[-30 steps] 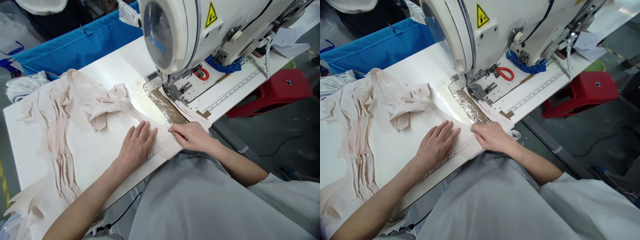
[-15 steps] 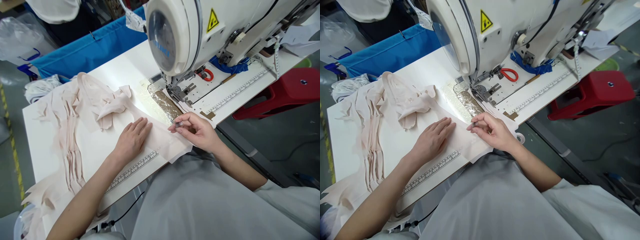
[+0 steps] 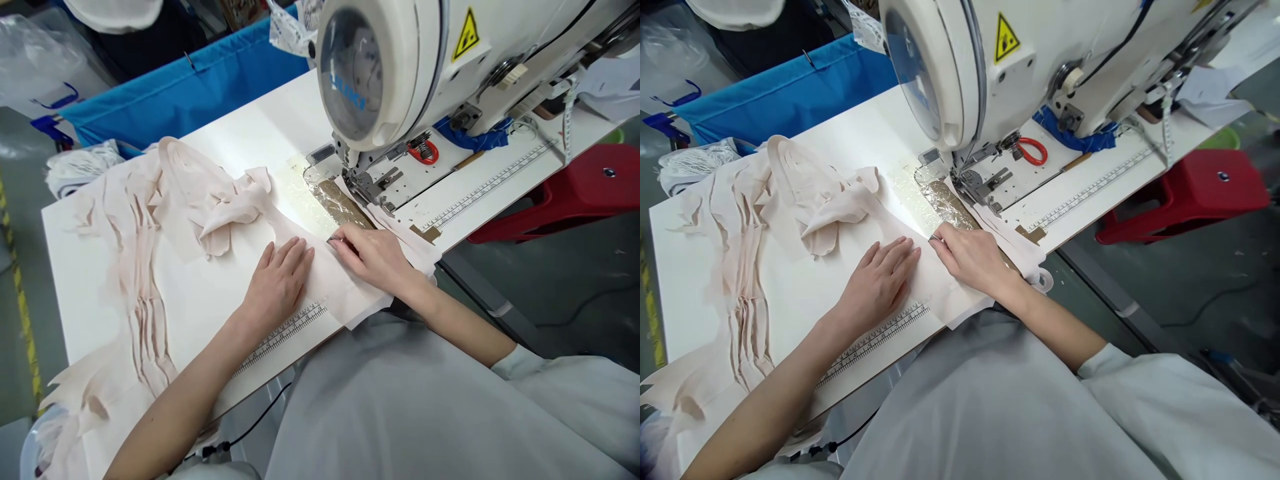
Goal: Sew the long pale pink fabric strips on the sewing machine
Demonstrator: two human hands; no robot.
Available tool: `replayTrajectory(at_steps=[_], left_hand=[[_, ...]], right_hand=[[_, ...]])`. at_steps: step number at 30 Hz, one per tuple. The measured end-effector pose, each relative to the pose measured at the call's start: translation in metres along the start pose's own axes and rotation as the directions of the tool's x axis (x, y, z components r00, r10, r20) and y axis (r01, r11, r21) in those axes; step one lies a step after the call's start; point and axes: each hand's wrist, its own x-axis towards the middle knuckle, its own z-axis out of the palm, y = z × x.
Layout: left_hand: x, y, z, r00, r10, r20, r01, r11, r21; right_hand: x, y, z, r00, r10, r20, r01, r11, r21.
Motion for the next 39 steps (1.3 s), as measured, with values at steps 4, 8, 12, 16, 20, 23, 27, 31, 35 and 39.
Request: replayTrajectory(at_steps=[4, 8, 12, 16, 20, 23, 27, 31, 35, 39], left_hand=[[0.000, 0.002, 0.000, 1.000, 0.011, 0.014, -0.011, 1.000, 0.017], [-0.001, 0.002, 0.004, 1.000, -0.011, 0.006, 0.011, 1.000, -0.014], [-0.001, 0.002, 0.005, 1.000, -0.005, -0.006, 0.005, 1.000, -0.005], [-0.001, 0.002, 0.005, 1.000, 0.005, -0.003, -0.005, 1.000, 0.027], [-0.001, 0.002, 0.006, 1.000, -0.003, -0.007, 0.003, 1.000, 0.014], [-0.001, 0.003, 0.008, 1.000, -0.012, -0.015, 0.012, 1.000, -0.008], [-0.001, 0.004, 0.010, 0.999, -0.029, -0.018, 0.029, 1.000, -0.013], [0.000, 0.005, 0.008, 0.999, -0.039, -0.018, 0.040, 0.999, 0.005], [0.002, 0.005, 0.007, 1.000, -0.026, -0.012, 0.026, 1.000, 0.015], [0.001, 0.005, 0.008, 1.000, -0.004, -0.011, 0.004, 1.000, 0.015]], right_hand=[[0.004, -0.002, 0.008, 0.992, -0.010, 0.125, 0.021, 0.996, -0.084], [0.008, -0.005, 0.014, 0.990, -0.006, 0.139, 0.020, 0.995, -0.100], [0.016, -0.008, 0.020, 0.989, -0.043, 0.140, 0.056, 0.994, -0.094], [0.023, -0.010, 0.022, 0.983, -0.086, 0.163, 0.102, 0.991, -0.090], [0.025, -0.010, 0.025, 0.980, -0.074, 0.183, 0.092, 0.991, -0.095], [0.026, -0.012, 0.026, 0.979, -0.068, 0.191, 0.087, 0.991, -0.097], [0.028, -0.015, 0.022, 0.978, -0.074, 0.197, 0.097, 0.989, -0.115], [0.026, -0.009, 0.012, 0.976, -0.077, 0.204, 0.100, 0.989, -0.109], [0.018, 0.003, 0.006, 0.998, -0.033, 0.062, 0.030, 0.999, 0.043], [0.006, 0.008, 0.012, 0.994, -0.063, 0.086, 0.060, 0.997, 0.040]])
